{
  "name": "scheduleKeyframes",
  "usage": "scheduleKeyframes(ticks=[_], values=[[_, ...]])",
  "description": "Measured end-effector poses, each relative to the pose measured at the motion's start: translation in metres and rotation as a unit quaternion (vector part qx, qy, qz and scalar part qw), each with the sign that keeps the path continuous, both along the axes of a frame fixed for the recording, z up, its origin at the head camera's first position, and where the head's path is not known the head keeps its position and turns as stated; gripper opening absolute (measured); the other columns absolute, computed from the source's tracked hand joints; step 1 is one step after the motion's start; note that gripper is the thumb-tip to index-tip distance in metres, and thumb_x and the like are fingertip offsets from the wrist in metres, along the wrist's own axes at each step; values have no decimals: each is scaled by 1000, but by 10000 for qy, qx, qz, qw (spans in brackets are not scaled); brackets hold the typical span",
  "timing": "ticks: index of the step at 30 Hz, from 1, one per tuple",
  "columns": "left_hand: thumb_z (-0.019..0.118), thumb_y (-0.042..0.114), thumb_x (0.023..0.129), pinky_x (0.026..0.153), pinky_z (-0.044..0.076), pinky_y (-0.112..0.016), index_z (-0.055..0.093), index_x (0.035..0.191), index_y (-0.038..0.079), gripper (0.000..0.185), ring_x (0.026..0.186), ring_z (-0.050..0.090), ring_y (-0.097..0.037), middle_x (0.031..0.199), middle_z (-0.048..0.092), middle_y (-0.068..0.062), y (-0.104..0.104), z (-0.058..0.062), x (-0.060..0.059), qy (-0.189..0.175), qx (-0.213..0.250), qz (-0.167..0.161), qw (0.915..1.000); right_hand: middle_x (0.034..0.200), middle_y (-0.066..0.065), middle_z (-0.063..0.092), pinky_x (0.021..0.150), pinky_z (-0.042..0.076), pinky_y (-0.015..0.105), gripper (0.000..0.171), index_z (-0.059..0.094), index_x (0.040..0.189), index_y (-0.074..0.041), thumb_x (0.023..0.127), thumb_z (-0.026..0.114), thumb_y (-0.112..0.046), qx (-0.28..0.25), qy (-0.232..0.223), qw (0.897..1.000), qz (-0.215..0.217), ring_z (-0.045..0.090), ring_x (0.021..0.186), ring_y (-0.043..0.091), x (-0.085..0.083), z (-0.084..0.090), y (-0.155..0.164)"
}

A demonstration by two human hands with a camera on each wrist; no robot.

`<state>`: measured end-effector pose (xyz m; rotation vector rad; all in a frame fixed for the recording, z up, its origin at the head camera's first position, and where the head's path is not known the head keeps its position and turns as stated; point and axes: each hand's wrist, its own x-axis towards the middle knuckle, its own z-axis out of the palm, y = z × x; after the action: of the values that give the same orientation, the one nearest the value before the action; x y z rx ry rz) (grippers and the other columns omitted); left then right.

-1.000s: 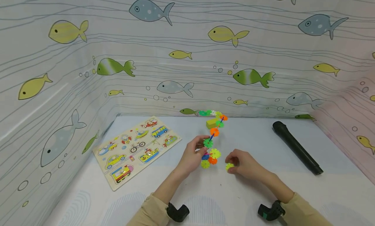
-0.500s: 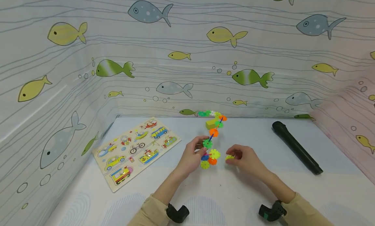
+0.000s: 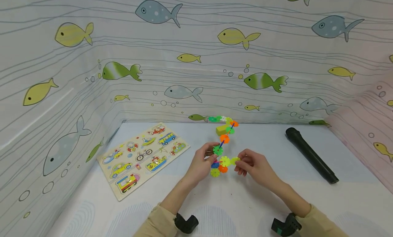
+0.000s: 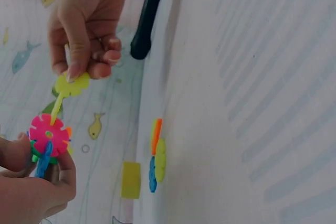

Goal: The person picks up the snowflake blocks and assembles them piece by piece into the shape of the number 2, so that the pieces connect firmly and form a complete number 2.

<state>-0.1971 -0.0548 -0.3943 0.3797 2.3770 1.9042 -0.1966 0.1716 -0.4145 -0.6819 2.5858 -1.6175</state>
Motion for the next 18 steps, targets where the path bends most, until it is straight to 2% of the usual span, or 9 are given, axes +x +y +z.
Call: scheduleKeyframes(ticks=[6,13,18], values=[[52,2,101,106,48,-43,57,137,17,39,116,55,-24,123,59,-6,0,1,0,-29,-3,22,10000,84,16,72,63,59,29,10,59,102,-3,95,66,-5,-53,146,9998,82,68,69,32,-1,-2,0],[51,1,101,105,49,-42,57,137,15,39,116,55,-25,121,60,-8,0,-1,-1,-3,-35,19,10000,83,7,73,64,60,29,9,62,101,-6,94,67,-4,-66,395,9992,56,70,70,27,-1,-4,-1],[50,1,101,105,49,-42,56,137,12,38,117,55,-27,121,60,-10,0,-3,-2,58,-23,-44,10000,86,12,74,67,61,28,14,70,107,-3,94,67,-6,-205,625,9978,101,71,72,22,-2,-8,0]])
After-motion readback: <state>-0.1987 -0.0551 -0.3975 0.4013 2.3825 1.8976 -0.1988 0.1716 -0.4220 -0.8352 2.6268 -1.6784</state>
